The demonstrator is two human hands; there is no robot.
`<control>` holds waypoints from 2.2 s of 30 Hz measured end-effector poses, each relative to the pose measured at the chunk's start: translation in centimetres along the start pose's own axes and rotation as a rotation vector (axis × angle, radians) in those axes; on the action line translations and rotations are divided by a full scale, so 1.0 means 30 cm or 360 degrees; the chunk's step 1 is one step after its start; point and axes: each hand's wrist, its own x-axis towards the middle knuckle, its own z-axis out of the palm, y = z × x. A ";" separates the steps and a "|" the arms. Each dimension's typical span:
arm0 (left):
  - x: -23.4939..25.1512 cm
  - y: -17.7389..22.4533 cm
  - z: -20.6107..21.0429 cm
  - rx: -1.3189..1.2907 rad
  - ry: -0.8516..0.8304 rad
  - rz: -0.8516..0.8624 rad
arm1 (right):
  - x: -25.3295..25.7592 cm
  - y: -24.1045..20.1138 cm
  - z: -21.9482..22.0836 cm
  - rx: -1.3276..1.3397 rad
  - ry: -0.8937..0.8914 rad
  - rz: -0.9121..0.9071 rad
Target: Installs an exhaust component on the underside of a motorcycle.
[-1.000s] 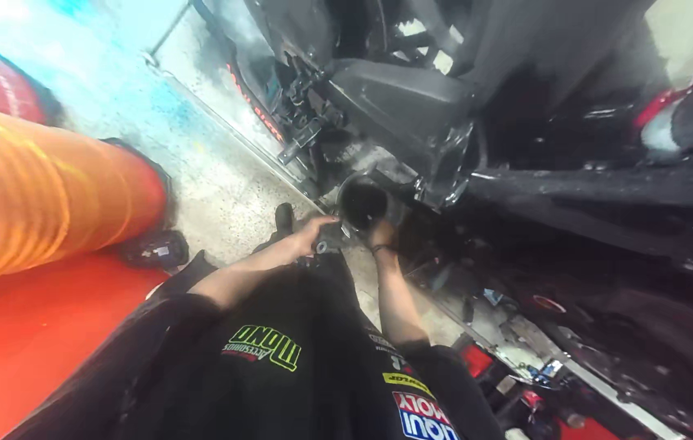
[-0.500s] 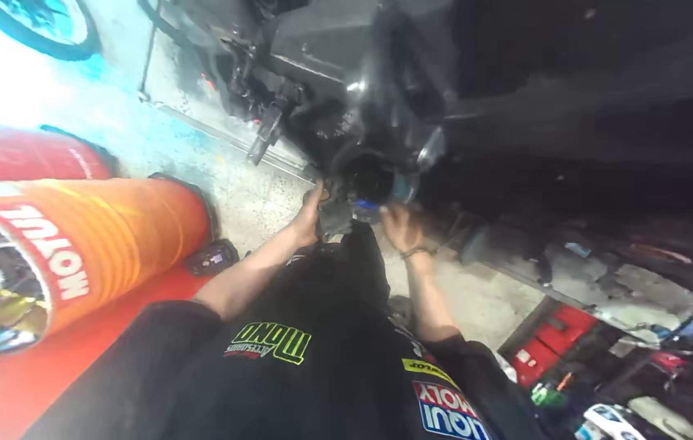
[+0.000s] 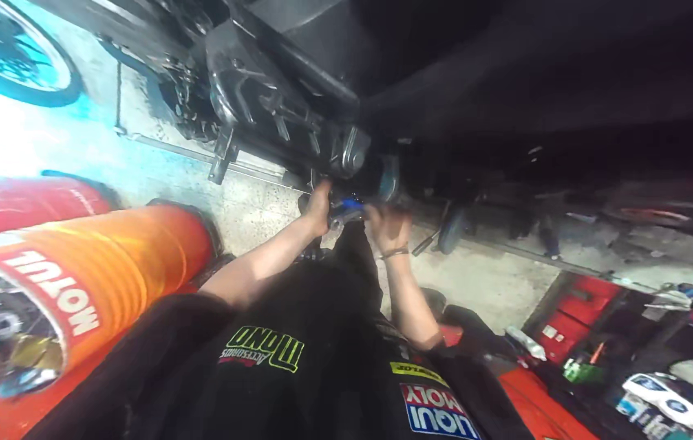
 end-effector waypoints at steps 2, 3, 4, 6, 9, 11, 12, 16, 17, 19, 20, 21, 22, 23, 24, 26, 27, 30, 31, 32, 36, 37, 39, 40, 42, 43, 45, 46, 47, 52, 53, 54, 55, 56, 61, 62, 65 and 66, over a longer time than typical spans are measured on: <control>-0.011 -0.001 -0.004 -0.0021 -0.0073 0.0062 | 0.002 0.019 -0.016 -0.0059 0.0014 0.0087; -0.005 -0.002 -0.008 -0.0032 -0.0073 0.0087 | -0.008 0.001 -0.016 -0.0128 0.0003 0.0016; -0.002 -0.007 -0.022 -0.0026 -0.0070 0.0099 | -0.030 -0.015 -0.014 -0.0124 0.0003 -0.0035; 0.005 0.003 -0.032 0.0056 -0.0067 0.0120 | -0.021 -0.009 -0.021 -0.0099 -0.0021 0.0045; 0.002 -0.003 -0.029 0.0155 -0.0006 0.0193 | -0.031 -0.053 -0.020 -0.0028 -0.0094 0.0035; -0.007 0.005 -0.038 0.0169 0.0002 0.0220 | -0.047 -0.054 -0.009 0.0053 -0.0084 0.0061; -0.012 0.011 -0.040 0.0168 -0.0025 0.0235 | -0.033 -0.033 -0.017 0.0056 -0.0083 0.0149; -0.020 0.017 -0.040 0.0157 0.0013 0.0291 | -0.050 -0.080 -0.010 0.0112 -0.0112 0.0065; -0.024 0.023 -0.040 0.0144 0.0027 0.0279 | -0.050 -0.070 -0.008 0.0143 -0.0081 0.0124; -0.023 0.032 -0.031 0.0012 0.0022 0.0261 | -0.021 -0.028 -0.024 0.0182 -0.0048 0.0234; -0.020 0.029 -0.027 -0.0078 0.0052 0.0243 | -0.031 -0.034 -0.019 0.0205 -0.0043 0.0167; -0.021 0.031 -0.028 -0.0155 0.0097 0.0208 | -0.058 -0.062 -0.004 0.0243 -0.0048 0.0037; -0.029 0.036 -0.030 -0.0206 0.0115 0.0162 | -0.086 -0.079 0.013 0.0270 -0.0040 -0.0037; -0.030 0.043 -0.027 -0.0246 0.0100 0.0149 | -0.088 -0.074 0.019 0.0275 -0.0003 -0.0018; -0.021 0.056 -0.021 -0.0283 0.0076 0.0146 | -0.058 -0.050 0.012 0.0220 0.0062 0.0045; -0.026 0.046 -0.024 -0.0350 0.0054 0.0089 | -0.039 -0.038 -0.012 0.0204 0.0058 0.0049; -0.049 0.029 -0.030 -0.0366 0.0058 0.0018 | -0.071 -0.063 -0.015 0.0224 -0.0020 -0.0038; -0.069 0.052 -0.010 -0.0414 -0.0051 -0.0049 | -0.041 -0.045 -0.011 0.0255 -0.0002 -0.0052; -0.071 0.047 -0.012 -0.0434 -0.0102 -0.0029 | -0.031 -0.017 -0.012 0.0239 0.0022 0.0010; -0.066 0.050 -0.016 -0.0442 -0.0156 -0.0029 | -0.023 -0.012 -0.014 0.0236 0.0010 0.0019; -0.072 0.055 -0.046 -0.0424 -0.0221 -0.0139 | -0.043 -0.011 -0.016 0.0255 -0.0036 -0.0089; -0.070 0.068 -0.047 -0.0422 -0.0230 -0.0166 | -0.013 0.024 -0.029 0.0184 -0.0035 -0.0040; -0.084 0.062 -0.058 -0.0442 -0.0270 -0.0239 | -0.012 0.029 -0.044 0.0046 -0.0076 -0.0154; -0.089 0.062 -0.059 -0.0454 -0.0282 -0.0279 | -0.014 0.013 -0.042 -0.0005 -0.0044 -0.0289; -0.099 0.073 -0.045 -0.0490 -0.0262 -0.0337 | 0.003 0.042 -0.038 -0.0040 0.0100 -0.0389; -0.107 0.079 -0.035 -0.0471 -0.0188 -0.0340 | 0.011 0.072 -0.031 -0.0014 0.0122 -0.0364; -0.099 0.093 -0.017 -0.0441 -0.0092 -0.0354 | 0.022 0.062 -0.027 0.0015 0.0167 -0.0384; -0.091 0.100 -0.013 -0.0433 -0.0081 -0.0387 | 0.024 0.030 -0.032 0.0020 0.0207 -0.0462; -0.095 0.091 -0.023 -0.0430 -0.0094 -0.0439 | 0.009 0.017 -0.032 0.0034 0.0256 -0.0538; -0.077 0.115 -0.019 -0.0426 -0.0070 -0.0517 | 0.051 0.038 -0.034 0.0106 0.0209 -0.0496; -0.086 0.108 -0.019 -0.0440 -0.0085 -0.0551 | 0.045 0.018 -0.036 0.0157 0.0209 -0.0541; -0.112 0.095 -0.023 -0.0441 -0.0089 -0.0566 | 0.019 0.021 -0.044 0.0195 0.0161 -0.0500; -0.115 0.101 -0.017 -0.0423 -0.0092 -0.0529 | 0.023 0.042 -0.047 0.0206 0.0132 -0.0425; -0.108 0.108 -0.014 -0.0418 -0.0092 -0.0471 | 0.036 0.063 -0.039 0.0219 0.0136 -0.0387; -0.131 0.123 -0.010 -0.0306 -0.0077 -0.0216 | 0.067 0.032 -0.007 0.0181 0.0044 -0.0374; -0.128 0.130 -0.023 -0.0268 -0.0054 -0.0100 | 0.071 0.044 -0.035 0.0072 -0.0017 -0.0198; -0.055 0.155 -0.084 -0.0273 -0.0116 0.0192 | 0.169 0.012 -0.034 -0.0283 -0.0060 0.0143; -0.056 0.140 -0.105 -0.0258 -0.0171 0.0223 | 0.188 -0.020 0.011 -0.0247 -0.0146 0.0215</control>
